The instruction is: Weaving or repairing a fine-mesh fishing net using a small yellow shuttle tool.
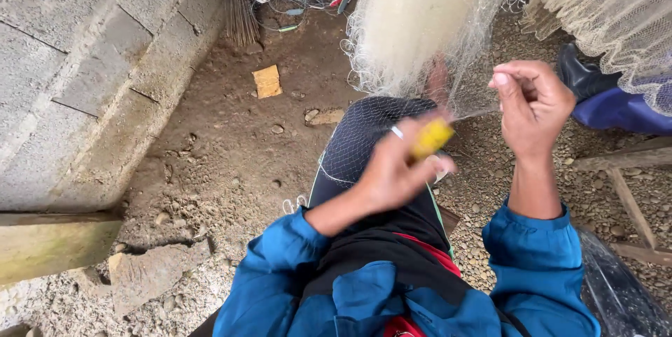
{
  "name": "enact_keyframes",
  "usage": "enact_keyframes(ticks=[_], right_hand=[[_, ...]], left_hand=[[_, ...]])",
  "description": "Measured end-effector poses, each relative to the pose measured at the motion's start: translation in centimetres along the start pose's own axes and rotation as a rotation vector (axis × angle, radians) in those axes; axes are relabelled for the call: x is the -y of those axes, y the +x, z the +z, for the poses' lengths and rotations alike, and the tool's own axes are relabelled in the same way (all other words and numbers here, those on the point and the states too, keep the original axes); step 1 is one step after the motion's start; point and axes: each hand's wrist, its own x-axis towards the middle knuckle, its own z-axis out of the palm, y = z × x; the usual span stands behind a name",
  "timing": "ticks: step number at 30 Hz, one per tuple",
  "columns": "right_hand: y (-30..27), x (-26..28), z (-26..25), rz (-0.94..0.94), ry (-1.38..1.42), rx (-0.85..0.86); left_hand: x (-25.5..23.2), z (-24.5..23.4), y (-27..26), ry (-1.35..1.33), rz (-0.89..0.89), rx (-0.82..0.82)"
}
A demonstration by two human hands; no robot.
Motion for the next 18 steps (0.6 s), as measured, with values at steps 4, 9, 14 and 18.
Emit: enact_keyframes(ticks=[4,9,14,18], right_hand=[[0.6,0.9,0.5,-0.136,-0.100,0.010],[1.7,-0.2,1.1,-0.224,-0.103,0.085],[3.0,-0.7,3.7,-0.041,0.109,0.150],[3.9,-1.1,5.9,0.018,0.217,0.204]], left_hand=[[5.9,-1.5,1.1,0.335,-0.316,-0.142],[9.3,-2.7,0.3,0.550,-0.317,-0.028],[8.6,-7.0,-2.4,0.355,-0.490,-0.246],[8.0,-9.3,-4.6,0.407,-0.572,-0.337]])
